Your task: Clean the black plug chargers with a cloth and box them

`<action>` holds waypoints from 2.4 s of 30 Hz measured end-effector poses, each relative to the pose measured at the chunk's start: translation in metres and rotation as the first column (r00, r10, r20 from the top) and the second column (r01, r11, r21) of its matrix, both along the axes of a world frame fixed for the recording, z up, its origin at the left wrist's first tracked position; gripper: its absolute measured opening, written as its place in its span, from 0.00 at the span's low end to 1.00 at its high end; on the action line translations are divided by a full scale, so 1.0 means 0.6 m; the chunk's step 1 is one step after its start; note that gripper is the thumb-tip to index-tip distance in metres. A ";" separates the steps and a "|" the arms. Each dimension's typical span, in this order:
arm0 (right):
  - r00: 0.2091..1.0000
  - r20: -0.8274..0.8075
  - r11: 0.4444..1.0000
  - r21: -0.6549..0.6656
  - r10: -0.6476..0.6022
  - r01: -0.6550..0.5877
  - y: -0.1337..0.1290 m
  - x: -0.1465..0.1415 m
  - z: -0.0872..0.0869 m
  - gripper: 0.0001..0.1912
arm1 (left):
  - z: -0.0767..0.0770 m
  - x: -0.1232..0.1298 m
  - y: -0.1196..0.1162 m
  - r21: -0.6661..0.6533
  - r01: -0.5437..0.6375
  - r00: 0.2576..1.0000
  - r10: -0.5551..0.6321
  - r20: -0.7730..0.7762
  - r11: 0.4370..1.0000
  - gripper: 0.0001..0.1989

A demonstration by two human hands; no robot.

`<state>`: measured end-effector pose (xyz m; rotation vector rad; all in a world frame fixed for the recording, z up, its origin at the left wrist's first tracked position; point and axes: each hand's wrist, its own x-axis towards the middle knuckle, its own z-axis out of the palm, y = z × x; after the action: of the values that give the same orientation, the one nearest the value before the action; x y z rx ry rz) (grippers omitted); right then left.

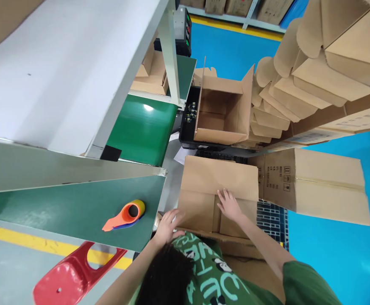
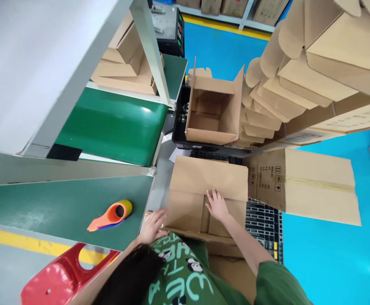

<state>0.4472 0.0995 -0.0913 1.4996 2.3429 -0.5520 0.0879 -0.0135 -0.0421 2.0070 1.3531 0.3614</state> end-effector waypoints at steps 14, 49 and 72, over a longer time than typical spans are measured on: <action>0.974 -0.062 0.975 -0.069 -0.217 0.213 0.080 0.034 -0.001 0.23 | -0.143 0.069 0.171 0.057 -0.275 0.927 0.281 -0.249 0.960 0.22; 0.933 -0.187 0.832 0.425 -0.306 0.358 -0.068 -0.081 -0.080 0.38 | -0.030 0.077 0.071 0.008 -0.168 0.964 0.166 -0.208 0.986 0.25; 0.732 -0.455 0.851 0.135 0.508 -0.507 -0.155 -0.618 0.126 0.26 | 0.051 -0.422 -0.154 -0.414 -0.780 0.428 0.883 0.193 0.469 0.17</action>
<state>0.0761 0.0066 -0.0159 0.6832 2.9631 -0.8346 -0.1654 -0.1062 -0.0113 0.7845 1.9331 0.9202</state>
